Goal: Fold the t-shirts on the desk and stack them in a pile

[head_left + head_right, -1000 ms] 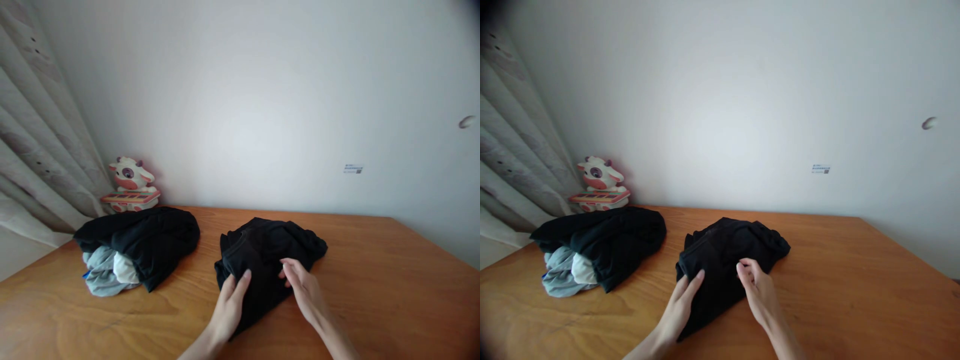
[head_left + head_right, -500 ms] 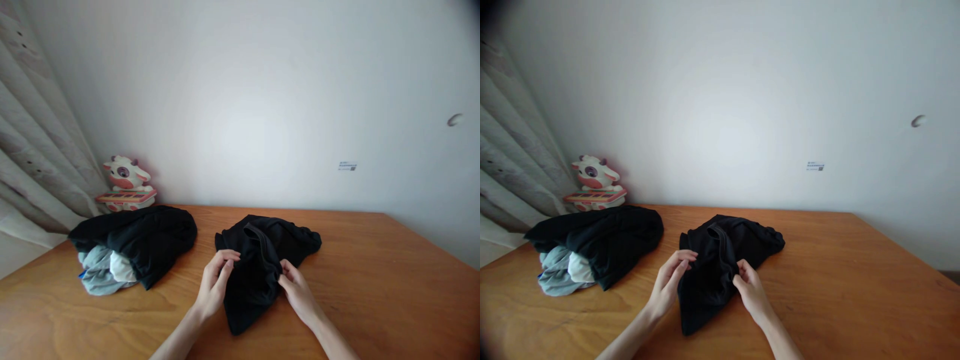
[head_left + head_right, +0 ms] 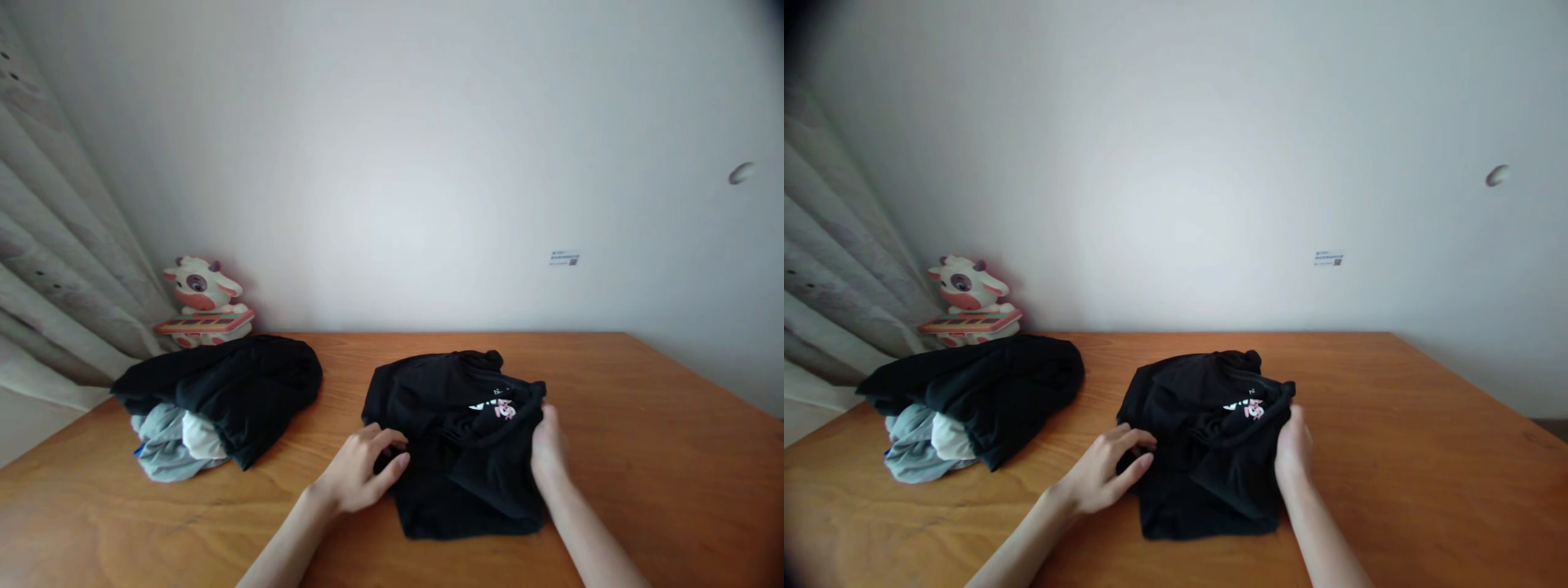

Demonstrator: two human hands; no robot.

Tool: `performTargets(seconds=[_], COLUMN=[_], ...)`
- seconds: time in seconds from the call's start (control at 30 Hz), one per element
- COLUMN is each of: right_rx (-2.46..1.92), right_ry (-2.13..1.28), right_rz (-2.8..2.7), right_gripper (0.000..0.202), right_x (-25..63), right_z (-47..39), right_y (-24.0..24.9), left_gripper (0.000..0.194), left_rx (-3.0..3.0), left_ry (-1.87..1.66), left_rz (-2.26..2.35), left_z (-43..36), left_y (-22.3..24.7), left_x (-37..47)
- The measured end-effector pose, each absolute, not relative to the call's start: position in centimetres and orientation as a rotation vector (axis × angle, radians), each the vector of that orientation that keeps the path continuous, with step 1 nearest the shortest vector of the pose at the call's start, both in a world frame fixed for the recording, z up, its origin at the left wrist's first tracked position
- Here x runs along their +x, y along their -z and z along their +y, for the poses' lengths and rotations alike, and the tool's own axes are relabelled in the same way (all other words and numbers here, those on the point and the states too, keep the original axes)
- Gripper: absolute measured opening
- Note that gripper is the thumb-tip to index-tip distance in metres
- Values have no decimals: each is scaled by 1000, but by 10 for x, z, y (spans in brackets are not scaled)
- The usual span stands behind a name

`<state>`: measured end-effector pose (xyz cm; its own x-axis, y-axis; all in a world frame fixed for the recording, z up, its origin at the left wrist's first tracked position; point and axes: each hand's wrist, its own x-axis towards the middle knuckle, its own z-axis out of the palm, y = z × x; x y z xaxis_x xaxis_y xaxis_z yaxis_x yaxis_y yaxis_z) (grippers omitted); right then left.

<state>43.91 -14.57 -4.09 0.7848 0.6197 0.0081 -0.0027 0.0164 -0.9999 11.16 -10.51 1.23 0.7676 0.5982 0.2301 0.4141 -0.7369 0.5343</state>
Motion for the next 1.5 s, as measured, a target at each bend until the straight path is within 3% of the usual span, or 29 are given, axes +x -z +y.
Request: performTargets(seconds=[0.1, 0.17, 0.33, 0.4, 0.47, 0.53, 0.67, 0.83, 1.03, 1.13, 1.23, 1.33, 1.5], right_rx=[-1582, -1622, -1491, -1376, -1299, -1315, -1596, -1928, -1723, -1663, -1592, -1509, -1586], right_ry=[-540, -580, -674, -814, -944, -919, -486, -122, -394, -459, -323, -212, -145], right_rz=[-427, -669, -1446, -1553, -1571, -1467, -1195, -1334, -1464, -1249, -941, -814, -953], right_gripper=[69, 61, 23, 18, 21, 27, 46, 42, 34, 38, 42, 46, 52], right_x=[445, 436, 407, 403, 403, 407, 424, 440, 429, 432, 444, 454, 447], right_z=[-154, -159, -166, -166, -164, -161, -155, -164, -168, -163, -158, -154, -154], right_y=[29, 23, 21, 19, 18, 18, 28, 28, 19, 22, 28, 33, 37], left_gripper=[34, 39, 32, 50, 66, 70, 61, 55, 78, 67, 52, 49, 41], left_rx=[2417, 2420, 2476, 2541, 2621, 2680, 2693, 2697, 2728, 2663, 2633, 2652, 2797], left_ry=[-465, -482, -881, -848, -703, -594, -504, -587, -542, -467, -422, -379, -832], left_rz=[528, 498, 989, 1100, 1116, 1114, 1035, 730, 647, 743, 1017, 1252, 894], left_z=[-115, -112, -81, -72, -70, -73, -81, -83, -80, -80, -82, -83, -79], left_y=[-18, -18, -3, 4, 6, 1, -16, -17, -10, -19, -26, -22, -11], left_x=[116, 112, 92, 87, 85, 85, 86, 84, 83, 81, 80, 81, 80])
